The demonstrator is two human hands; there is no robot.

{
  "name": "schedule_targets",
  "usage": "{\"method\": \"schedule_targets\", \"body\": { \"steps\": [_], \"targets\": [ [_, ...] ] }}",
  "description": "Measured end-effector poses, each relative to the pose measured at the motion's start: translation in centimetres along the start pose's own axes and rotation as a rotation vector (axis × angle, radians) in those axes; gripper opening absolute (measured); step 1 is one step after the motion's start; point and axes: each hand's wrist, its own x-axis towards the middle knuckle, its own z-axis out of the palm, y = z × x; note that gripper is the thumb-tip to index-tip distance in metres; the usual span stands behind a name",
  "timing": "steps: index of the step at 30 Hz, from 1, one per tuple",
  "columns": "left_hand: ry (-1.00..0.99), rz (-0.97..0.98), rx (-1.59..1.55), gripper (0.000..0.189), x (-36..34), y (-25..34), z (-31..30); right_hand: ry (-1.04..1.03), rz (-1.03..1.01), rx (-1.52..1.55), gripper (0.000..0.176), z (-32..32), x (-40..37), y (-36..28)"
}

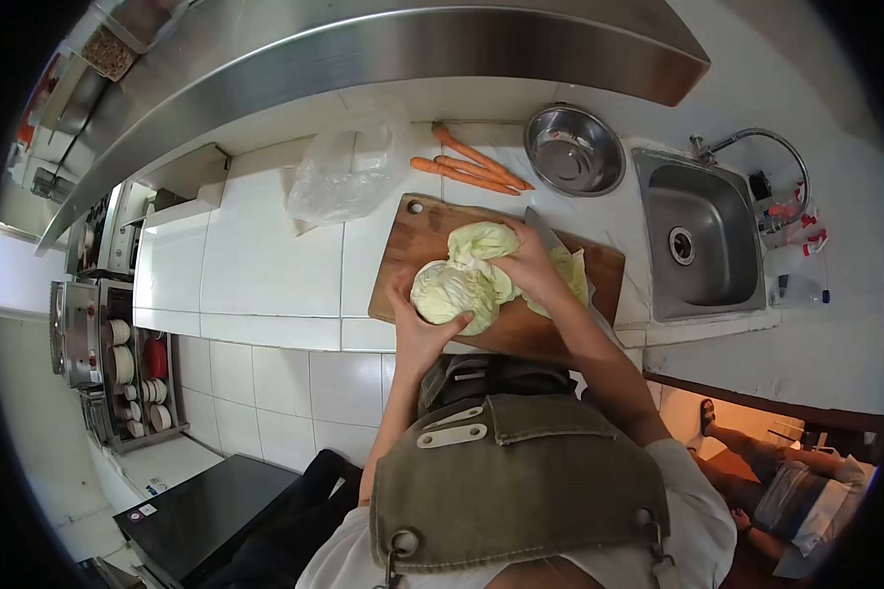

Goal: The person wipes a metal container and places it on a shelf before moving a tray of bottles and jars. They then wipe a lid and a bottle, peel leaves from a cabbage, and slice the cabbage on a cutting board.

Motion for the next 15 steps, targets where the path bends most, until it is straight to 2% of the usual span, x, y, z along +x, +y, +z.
{"method": "schedule_targets", "body": {
  "steps": [2,3,5,6,7,8,10,11,12,13,14,15],
  "targets": [
    [0.039,-0.053,-0.028,0.093,-0.1,-0.9,-0.9,0.272,0.179,0.322,0.036,0.3,-0.1,-0.8],
    [0.044,-0.055,-0.031,0.093,-0.4,-0.3,-1.4,0.331,0.139,0.425,0.035,-0.8,0.2,-1.5],
    [0.038,-0.410,-0.455,0.081,-0.9,1.6,-2.9,0.383,0.099,0.530,0.035,-3.6,1.0,-2.9],
    [-0.038,-0.385,-0.506,0.073,-0.9,-1.3,-4.5,0.334,0.075,0.394,0.035,-4.5,1.3,-3.6],
    [-0.017,-0.427,-0.412,0.077,-1.1,-1.0,-5.3,0.284,0.054,0.258,0.036,-5.1,1.3,-3.8],
    [-0.040,-0.414,-0.510,0.077,-1.1,-0.6,-5.9,0.280,0.055,0.260,0.036,-5.5,1.2,-3.2],
    [-0.056,-0.400,-0.610,0.078,-1.1,0.4,-6.3,-0.010,0.235,0.004,0.042,-6.0,1.3,-0.9],
    [-0.107,-0.425,-0.818,0.080,-0.9,0.8,-6.3,-0.017,0.234,0.004,0.042,-6.1,1.5,1.2],
    [-0.159,-0.443,-1.026,0.082,-0.6,1.1,-6.4,-0.086,0.240,-0.197,0.047,-6.1,1.7,3.8],
    [-0.152,-0.436,-1.026,0.082,-0.4,1.3,-6.2,-0.154,0.242,-0.397,0.053,-5.3,1.6,3.6],
    [-0.222,-0.480,-1.158,0.084,0.0,1.5,-5.8,-0.122,0.259,-0.538,0.065,-4.9,1.0,3.2],
    [-0.295,-0.524,-1.290,0.086,0.4,1.7,-5.4,-0.127,0.254,-0.538,0.065,-4.0,0.5,2.7]
  ]
}}
